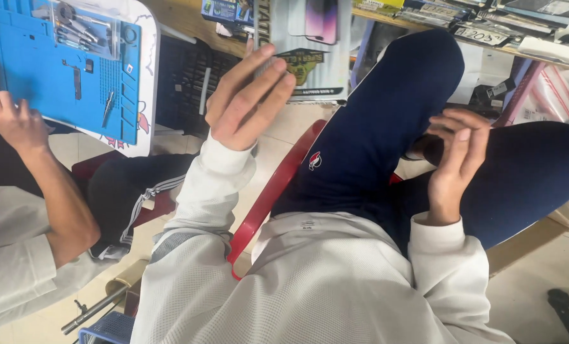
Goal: The person sits on a stool and repeatedly picks up small white packets and a black box, placing them into a cardboard box on the floor. Another person works on a phone at a nearby table.
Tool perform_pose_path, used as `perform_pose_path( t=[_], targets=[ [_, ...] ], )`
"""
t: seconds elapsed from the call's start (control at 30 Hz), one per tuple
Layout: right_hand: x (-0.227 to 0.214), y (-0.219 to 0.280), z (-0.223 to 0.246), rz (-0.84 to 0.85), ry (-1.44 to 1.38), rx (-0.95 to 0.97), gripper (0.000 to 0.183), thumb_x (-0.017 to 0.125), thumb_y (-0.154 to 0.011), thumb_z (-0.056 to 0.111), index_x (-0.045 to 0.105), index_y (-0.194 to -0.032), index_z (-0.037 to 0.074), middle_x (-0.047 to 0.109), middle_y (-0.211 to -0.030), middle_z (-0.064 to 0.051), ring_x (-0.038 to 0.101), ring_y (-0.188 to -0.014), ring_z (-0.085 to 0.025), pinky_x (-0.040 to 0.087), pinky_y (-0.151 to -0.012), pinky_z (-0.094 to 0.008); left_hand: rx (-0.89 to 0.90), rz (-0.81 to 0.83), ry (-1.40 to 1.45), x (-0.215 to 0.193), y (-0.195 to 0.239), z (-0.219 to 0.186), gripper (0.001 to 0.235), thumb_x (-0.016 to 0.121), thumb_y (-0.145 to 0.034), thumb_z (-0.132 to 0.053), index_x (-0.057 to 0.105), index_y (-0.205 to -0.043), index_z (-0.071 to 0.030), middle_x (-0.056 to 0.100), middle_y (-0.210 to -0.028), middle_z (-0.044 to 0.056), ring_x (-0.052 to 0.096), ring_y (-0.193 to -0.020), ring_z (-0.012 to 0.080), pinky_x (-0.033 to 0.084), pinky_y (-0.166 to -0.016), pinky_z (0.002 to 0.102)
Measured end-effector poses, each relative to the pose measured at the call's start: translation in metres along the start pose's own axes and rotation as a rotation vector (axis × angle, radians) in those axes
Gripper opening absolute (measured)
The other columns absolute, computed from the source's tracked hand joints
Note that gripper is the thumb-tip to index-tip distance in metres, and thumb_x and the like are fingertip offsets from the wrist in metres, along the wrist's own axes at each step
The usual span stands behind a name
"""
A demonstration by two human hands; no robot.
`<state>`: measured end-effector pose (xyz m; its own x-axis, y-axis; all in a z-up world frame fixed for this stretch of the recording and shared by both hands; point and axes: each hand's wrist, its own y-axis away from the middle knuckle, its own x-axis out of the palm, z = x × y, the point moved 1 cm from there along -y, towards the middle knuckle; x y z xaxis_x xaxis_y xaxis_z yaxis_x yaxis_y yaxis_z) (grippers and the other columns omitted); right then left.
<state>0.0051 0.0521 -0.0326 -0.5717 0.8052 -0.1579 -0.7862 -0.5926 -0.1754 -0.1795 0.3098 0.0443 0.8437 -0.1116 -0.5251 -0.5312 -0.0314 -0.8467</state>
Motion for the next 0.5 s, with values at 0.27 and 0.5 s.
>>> perform_pose_path(
  t=[0.27,0.5],
  targets=[
    [-0.002,0.0,-0.009,0.059,0.053,0.033,0.036,0.036,-0.118,0.029,0.052,-0.121,-0.003,0.054,-0.12,-0.017,0.066,-0.105,-0.029,0.057,-0.089,-0.036,-0.182,-0.083,0.179,0.03,0.028,0.049,0.036,0.072,-0.098,0.012,0.061,-0.129,-0.002,0.063,-0.127,0.019,0.064,-0.122,0.0356,0.056,-0.11,0.053],
    [-0.006,-0.001,-0.013,0.084,0.063,0.048,0.037,0.038,-0.118,0.03,0.054,-0.12,-0.003,0.053,-0.12,-0.017,0.068,-0.104,-0.031,0.058,-0.089,-0.037,-0.116,0.052,-0.133,0.066,0.035,0.097,0.057,0.053,-0.086,0.034,0.068,-0.125,-0.004,0.06,-0.127,0.015,0.063,-0.117,0.0361,0.06,-0.098,0.045]
  ],
)
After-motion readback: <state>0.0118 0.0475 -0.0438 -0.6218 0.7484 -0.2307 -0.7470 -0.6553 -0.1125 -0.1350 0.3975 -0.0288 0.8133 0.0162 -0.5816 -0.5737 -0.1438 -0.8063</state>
